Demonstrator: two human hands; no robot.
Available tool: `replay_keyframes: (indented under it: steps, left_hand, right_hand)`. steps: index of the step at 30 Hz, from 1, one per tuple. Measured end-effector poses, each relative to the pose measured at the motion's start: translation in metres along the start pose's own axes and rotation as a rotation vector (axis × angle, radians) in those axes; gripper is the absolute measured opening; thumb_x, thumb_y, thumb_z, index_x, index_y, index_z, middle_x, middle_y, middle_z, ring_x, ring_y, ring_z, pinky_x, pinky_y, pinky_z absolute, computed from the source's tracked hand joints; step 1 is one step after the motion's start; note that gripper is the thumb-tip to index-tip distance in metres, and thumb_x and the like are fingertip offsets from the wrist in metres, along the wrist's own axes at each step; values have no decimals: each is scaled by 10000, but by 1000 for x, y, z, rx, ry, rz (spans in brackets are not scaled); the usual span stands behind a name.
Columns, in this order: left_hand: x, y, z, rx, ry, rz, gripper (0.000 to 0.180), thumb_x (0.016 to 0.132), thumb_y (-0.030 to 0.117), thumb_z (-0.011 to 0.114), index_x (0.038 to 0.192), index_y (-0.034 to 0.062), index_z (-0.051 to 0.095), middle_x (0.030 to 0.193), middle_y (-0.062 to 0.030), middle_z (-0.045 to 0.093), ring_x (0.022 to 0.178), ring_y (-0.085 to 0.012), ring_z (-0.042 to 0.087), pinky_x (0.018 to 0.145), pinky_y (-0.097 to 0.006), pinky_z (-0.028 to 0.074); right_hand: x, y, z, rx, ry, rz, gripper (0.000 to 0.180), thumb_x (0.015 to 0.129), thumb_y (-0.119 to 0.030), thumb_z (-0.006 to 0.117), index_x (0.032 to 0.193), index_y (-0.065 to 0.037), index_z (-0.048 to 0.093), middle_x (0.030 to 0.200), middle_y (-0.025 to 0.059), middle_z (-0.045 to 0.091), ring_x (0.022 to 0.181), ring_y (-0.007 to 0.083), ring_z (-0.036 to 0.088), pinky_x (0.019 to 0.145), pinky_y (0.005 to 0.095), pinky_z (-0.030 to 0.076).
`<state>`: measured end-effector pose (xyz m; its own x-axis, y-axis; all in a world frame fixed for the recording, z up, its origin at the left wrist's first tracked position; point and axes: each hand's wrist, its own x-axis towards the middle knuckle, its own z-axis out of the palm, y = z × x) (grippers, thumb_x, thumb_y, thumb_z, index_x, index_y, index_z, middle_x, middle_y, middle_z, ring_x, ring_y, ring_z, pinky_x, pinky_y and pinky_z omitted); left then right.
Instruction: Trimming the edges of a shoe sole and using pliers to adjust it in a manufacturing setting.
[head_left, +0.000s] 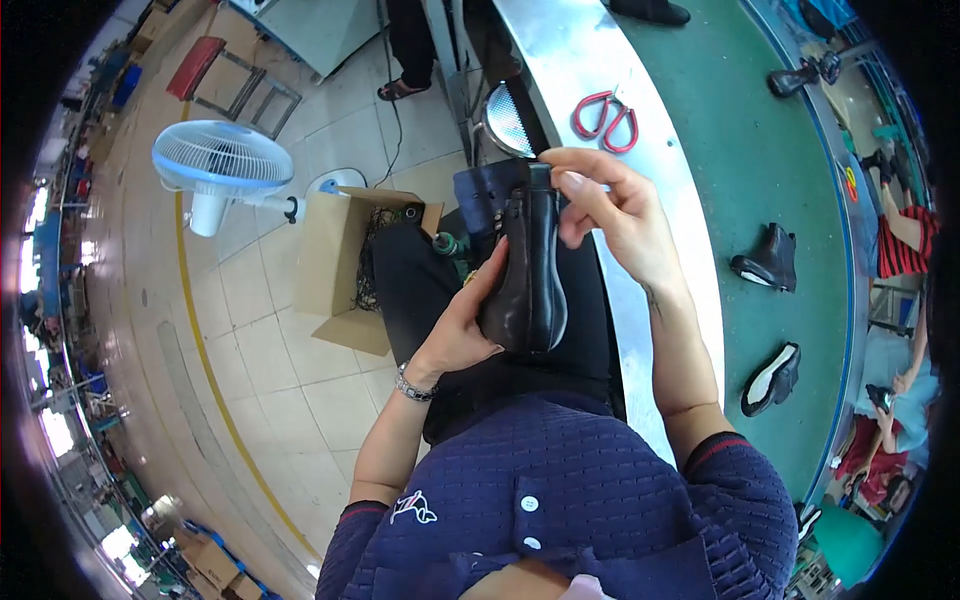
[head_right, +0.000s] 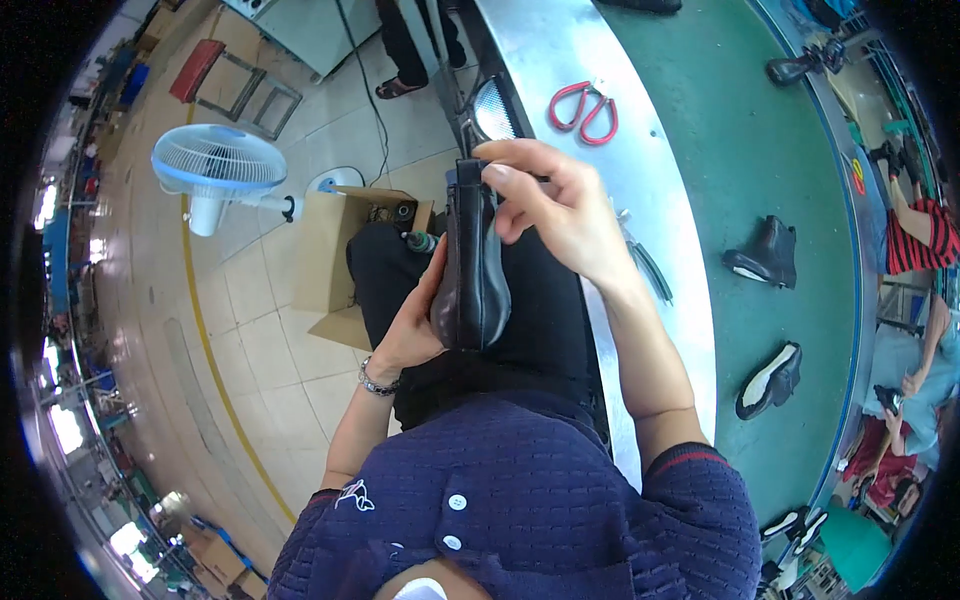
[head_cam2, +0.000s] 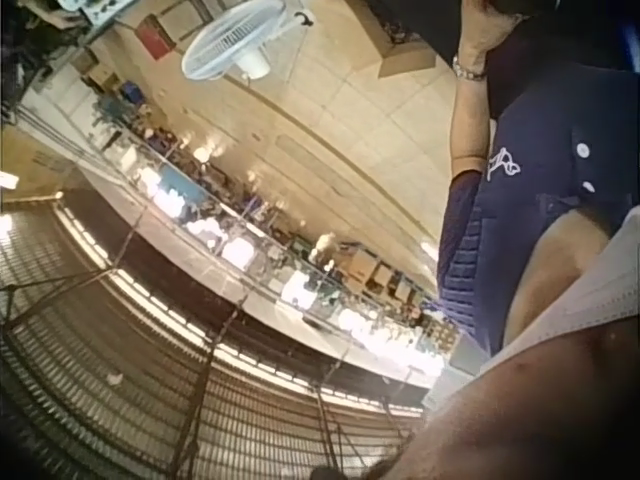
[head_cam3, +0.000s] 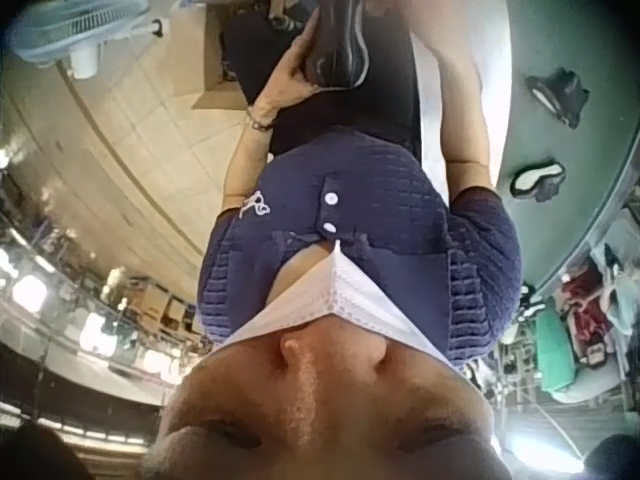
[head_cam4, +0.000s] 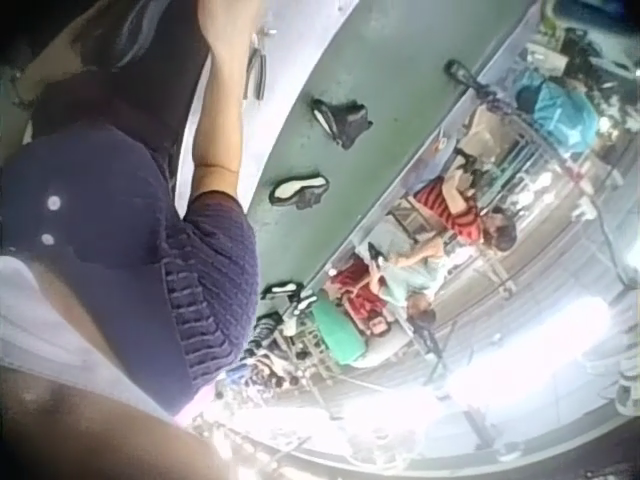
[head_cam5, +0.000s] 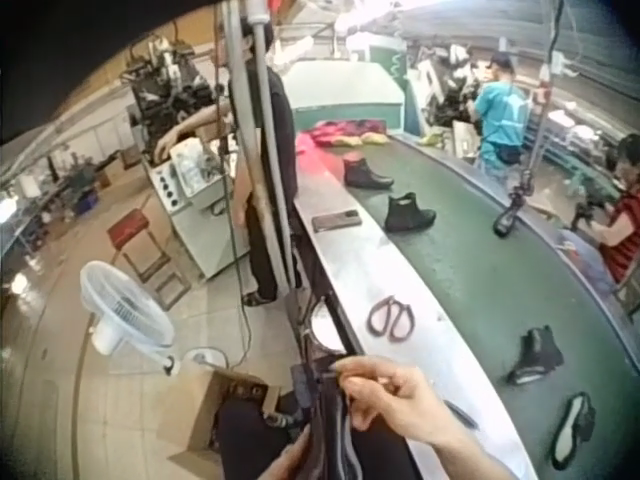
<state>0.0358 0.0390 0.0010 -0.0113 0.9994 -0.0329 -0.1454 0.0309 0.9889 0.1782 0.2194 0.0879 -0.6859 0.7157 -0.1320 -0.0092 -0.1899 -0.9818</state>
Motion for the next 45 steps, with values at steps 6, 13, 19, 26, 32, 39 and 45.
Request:
replay_keyframes:
  steps: [6, 13, 19, 26, 32, 39, 45]
  left_hand:
    - [-46, 1, -24, -59, 381, -52, 1034, 708, 44, 841, 1530, 48, 213, 1442, -84, 433, 1281, -180, 452, 1080, -327, 353]
    - [-88, -14, -80, -511, 598, -399, 574, 841, 322, 759, 1275, 41, 508, 1132, -37, 605, 1027, -127, 580, 878, -306, 482]
    - [-45, 22, -66, -330, 459, -546, 640, 892, 391, 693, 1348, 9, 457, 1158, -77, 603, 1007, -140, 589, 868, -291, 487]
    - [-16, -3, -45, -234, 587, -363, 742, 929, 401, 635, 1457, -2, 305, 1277, -152, 542, 1178, -212, 525, 1003, -328, 415]
    - [-10, -16, -53, 387, 751, -82, 601, 934, 316, 630, 1396, -3, 416, 1262, -166, 565, 1133, -229, 561, 944, -317, 454]
    - [11, -15, -52, 510, 1036, 40, 250, 859, 75, 624, 1093, -7, 645, 935, -134, 630, 840, -299, 638, 726, -371, 507]
    - [10, -25, -53, 639, 1076, 160, 195, 880, -5, 573, 1063, -35, 635, 904, -147, 637, 785, -331, 641, 682, -372, 519]
  right_hand:
    - [-42, 105, -77, -1204, 339, -34, 487, 882, -199, 684, 1307, -9, 538, 1229, 254, 561, 1118, 353, 573, 939, 450, 469]
    - [-104, 169, -113, -1432, 453, 137, 565, 907, -276, 630, 1385, -22, 468, 1214, 270, 509, 1135, 405, 481, 965, 489, 391]
    - [-91, 147, -104, -303, 511, 413, 432, 1005, -338, 459, 1258, 0, 552, 825, 42, 588, 786, 128, 539, 781, 296, 430]
    - [-49, 39, 4, -201, -141, 443, 499, 1002, -203, 472, 1464, -84, 327, 832, 25, 648, 755, 93, 574, 670, 232, 385]
    - [-3, 21, 61, -59, -473, 630, 611, 1014, -149, 461, 1541, -100, 157, 1149, 154, 661, 1024, 206, 652, 864, 295, 477]
    - [31, 17, 86, -129, -502, 836, 565, 1025, -198, 473, 1516, -136, 200, 1119, 141, 649, 1015, 243, 665, 884, 367, 523]
    - [34, 17, 91, -370, -579, 752, 520, 1038, -179, 441, 1507, -152, 217, 841, 37, 528, 711, 130, 578, 649, 305, 554]
